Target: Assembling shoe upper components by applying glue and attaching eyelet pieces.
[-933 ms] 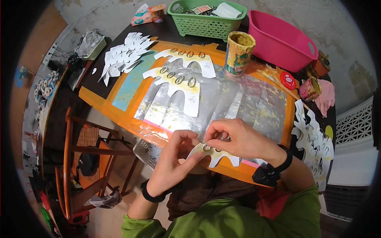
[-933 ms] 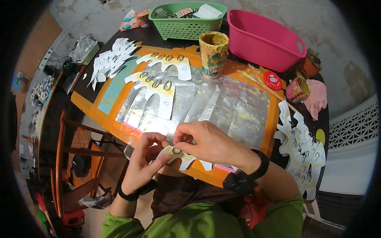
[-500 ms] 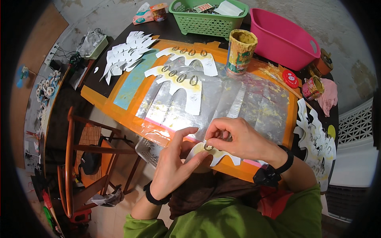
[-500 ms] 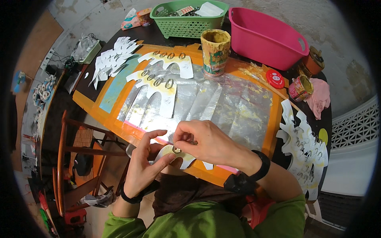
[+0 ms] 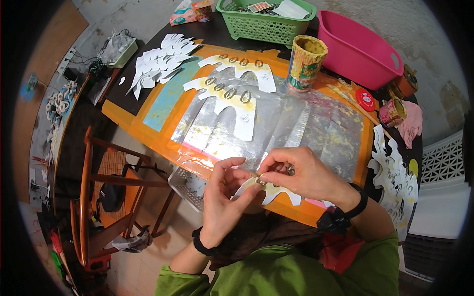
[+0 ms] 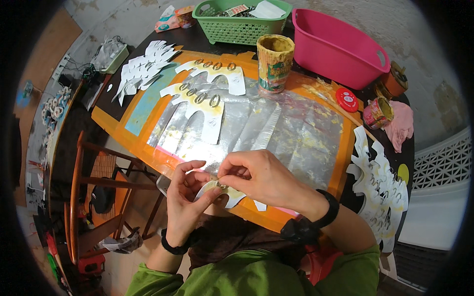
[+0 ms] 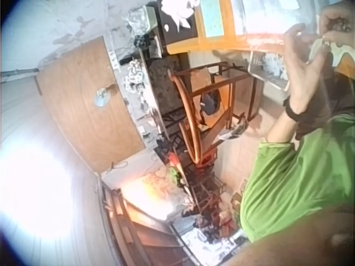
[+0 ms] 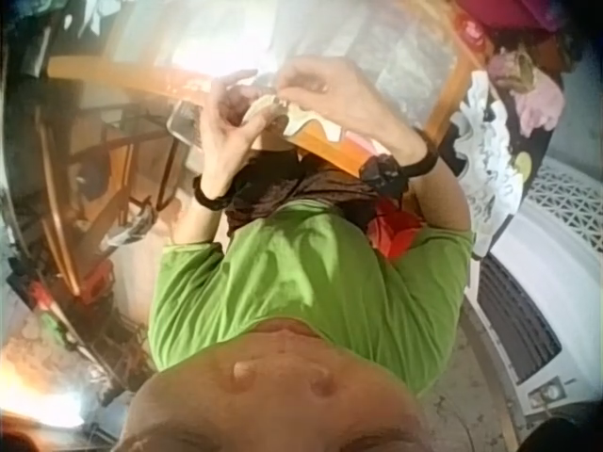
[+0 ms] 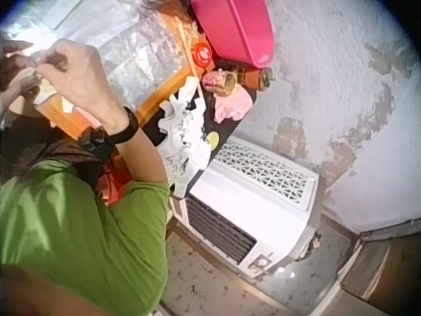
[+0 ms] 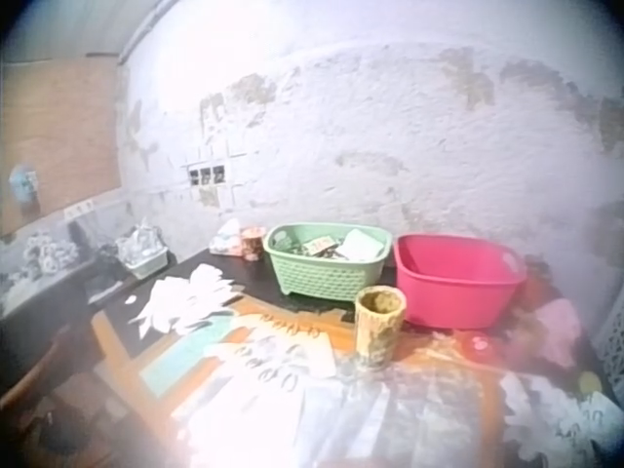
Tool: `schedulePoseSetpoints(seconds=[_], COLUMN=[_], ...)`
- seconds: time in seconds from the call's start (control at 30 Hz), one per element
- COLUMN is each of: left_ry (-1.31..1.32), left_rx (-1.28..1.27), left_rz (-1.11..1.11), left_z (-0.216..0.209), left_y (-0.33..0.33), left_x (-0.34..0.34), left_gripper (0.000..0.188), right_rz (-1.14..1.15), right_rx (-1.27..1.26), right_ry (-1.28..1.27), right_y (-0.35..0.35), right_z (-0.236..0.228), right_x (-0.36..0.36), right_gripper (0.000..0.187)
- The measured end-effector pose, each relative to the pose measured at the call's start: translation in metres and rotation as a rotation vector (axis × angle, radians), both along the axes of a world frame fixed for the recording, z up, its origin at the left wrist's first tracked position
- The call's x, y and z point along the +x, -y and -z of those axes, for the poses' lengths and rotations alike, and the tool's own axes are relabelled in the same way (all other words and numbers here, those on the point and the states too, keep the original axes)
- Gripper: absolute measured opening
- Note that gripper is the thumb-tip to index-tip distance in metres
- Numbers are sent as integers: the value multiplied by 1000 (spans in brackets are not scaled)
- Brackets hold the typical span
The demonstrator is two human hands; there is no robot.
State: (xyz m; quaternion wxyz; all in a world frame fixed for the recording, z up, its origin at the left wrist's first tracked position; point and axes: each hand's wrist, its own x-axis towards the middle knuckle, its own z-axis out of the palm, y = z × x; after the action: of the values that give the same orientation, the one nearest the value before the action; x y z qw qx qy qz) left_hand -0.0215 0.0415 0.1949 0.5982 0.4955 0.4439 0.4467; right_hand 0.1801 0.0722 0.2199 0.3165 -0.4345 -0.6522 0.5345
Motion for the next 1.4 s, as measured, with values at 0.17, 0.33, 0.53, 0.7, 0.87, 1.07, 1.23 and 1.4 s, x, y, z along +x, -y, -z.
schedulePoseSetpoints(seconds=[0.17, 0.33, 0.53, 0.7, 0.87, 1.07, 1.23, 1.4], left_ry=[-53, -53, -16, 89, 105, 95, 2, -315], left_rx=[43, 38, 79, 132, 142, 173, 196, 405], left_rz=[-65, -96, -119, -176, -230, -211, -174, 163], left_z=[-1, 1, 2, 6, 8, 9, 13, 2], left_y=[5, 6, 7, 9, 11, 12, 16, 0], left_x=[5, 8, 11, 17, 18, 16, 14, -10], left_gripper=[56, 59, 64, 72, 74, 70, 67, 62], right_rz=[-1, 8, 20, 66, 25, -14, 11, -13], right_rx=[-42, -75, -102, -129, -127, 119, 144, 169], right_ry=[-16, -38, -67, -175, -133, 42, 23, 77], right_y=[1, 1, 0, 2, 1, 2, 4, 5], right_z=[-1, -2, -1, 9, 8, 7, 5, 7], right_x=[1, 1, 1, -2, -2, 0, -3, -5], right_gripper=[9, 9, 8, 6, 6, 7, 8, 10])
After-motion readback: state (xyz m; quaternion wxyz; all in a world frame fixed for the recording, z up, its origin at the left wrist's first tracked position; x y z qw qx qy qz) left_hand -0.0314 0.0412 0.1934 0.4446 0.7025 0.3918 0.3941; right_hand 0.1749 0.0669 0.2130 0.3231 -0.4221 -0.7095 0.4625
